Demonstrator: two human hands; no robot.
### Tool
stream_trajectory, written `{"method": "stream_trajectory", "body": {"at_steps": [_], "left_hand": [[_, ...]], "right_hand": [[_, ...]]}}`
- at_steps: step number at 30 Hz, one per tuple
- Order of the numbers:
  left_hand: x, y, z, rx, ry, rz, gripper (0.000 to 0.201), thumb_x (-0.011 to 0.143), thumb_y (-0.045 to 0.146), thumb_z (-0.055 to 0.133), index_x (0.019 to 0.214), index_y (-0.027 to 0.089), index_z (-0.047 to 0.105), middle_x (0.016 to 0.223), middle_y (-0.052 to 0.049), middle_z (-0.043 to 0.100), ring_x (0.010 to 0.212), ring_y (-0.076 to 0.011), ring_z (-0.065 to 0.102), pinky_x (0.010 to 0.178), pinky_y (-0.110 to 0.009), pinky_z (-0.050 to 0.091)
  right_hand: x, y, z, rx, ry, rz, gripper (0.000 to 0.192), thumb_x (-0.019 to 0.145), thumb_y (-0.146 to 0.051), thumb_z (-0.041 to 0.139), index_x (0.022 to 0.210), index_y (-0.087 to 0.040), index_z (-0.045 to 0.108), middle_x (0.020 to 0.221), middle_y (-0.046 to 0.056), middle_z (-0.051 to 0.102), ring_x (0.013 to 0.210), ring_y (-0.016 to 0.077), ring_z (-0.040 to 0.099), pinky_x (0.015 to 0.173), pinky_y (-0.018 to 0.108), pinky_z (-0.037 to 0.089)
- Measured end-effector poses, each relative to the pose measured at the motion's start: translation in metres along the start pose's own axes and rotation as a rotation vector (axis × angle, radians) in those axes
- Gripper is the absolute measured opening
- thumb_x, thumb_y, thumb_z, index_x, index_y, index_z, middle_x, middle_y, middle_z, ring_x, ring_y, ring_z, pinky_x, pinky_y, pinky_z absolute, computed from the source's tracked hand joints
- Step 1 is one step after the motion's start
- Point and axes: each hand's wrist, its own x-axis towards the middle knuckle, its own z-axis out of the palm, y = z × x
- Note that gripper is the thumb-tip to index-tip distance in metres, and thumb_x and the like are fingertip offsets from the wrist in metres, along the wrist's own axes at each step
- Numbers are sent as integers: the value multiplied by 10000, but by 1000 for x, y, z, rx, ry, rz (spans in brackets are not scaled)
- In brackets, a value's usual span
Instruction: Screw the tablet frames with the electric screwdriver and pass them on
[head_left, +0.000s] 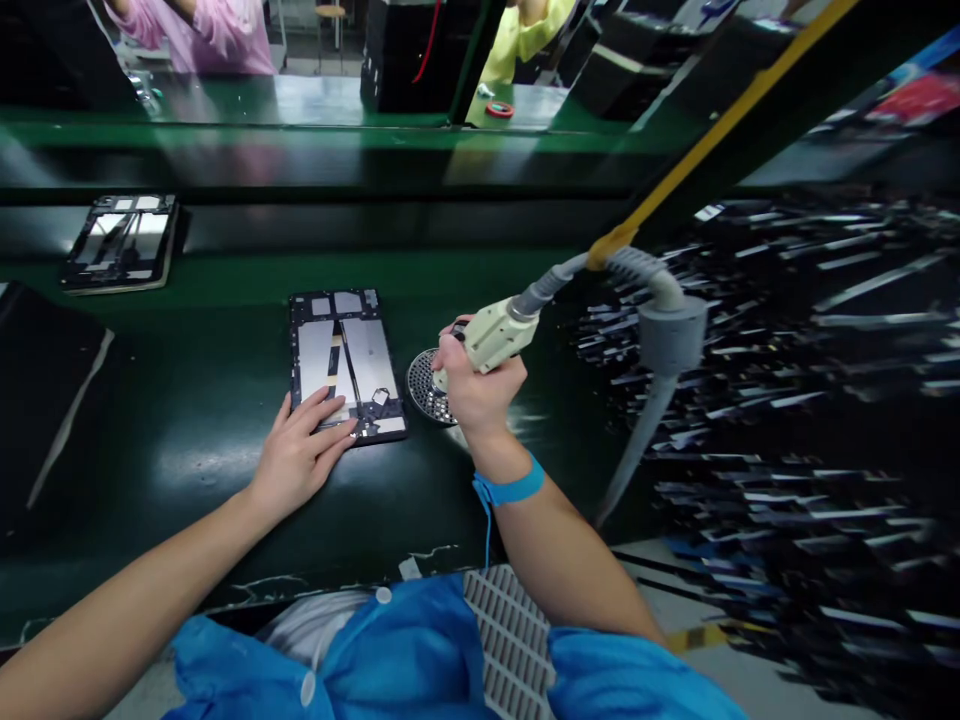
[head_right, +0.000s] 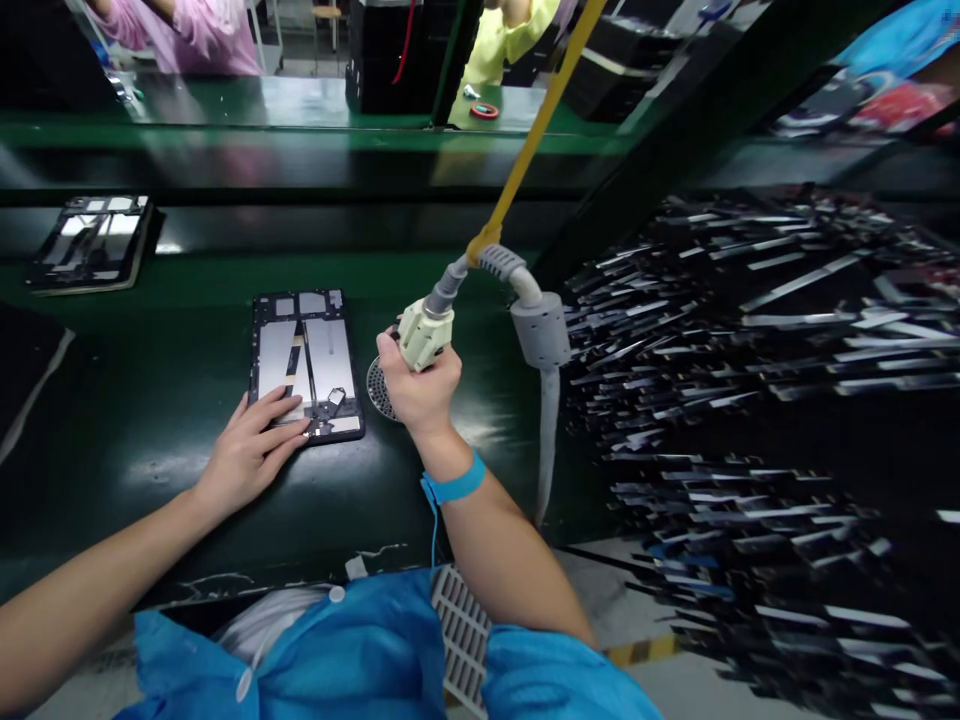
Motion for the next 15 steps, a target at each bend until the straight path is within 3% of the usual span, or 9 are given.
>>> {"method": "stream_trajectory", "body": {"at_steps": [9, 15], "left_hand": [[9, -10, 0, -85, 4, 30, 194, 1013, 284, 608, 1113, 251, 771, 1327, -102, 701, 1372, -324, 567, 1158, -692, 361], [9, -4, 4, -88, -6, 17, 219, 1021, 250, 576, 1140, 238, 760, 1353, -112, 683, 1398, -335, 537, 1159, -720, 341]], "right_hand": [[-1, 2, 0, -15, 21, 28, 245, 805, -372, 765, 971, -207, 694, 814, 22, 720, 679, 177, 701, 694, 372, 625], [1, -24, 4, 68, 37, -7, 178, 843, -333, 736, 943, -211, 655, 792, -3, 696, 511, 118, 615, 531, 303, 564]]}}
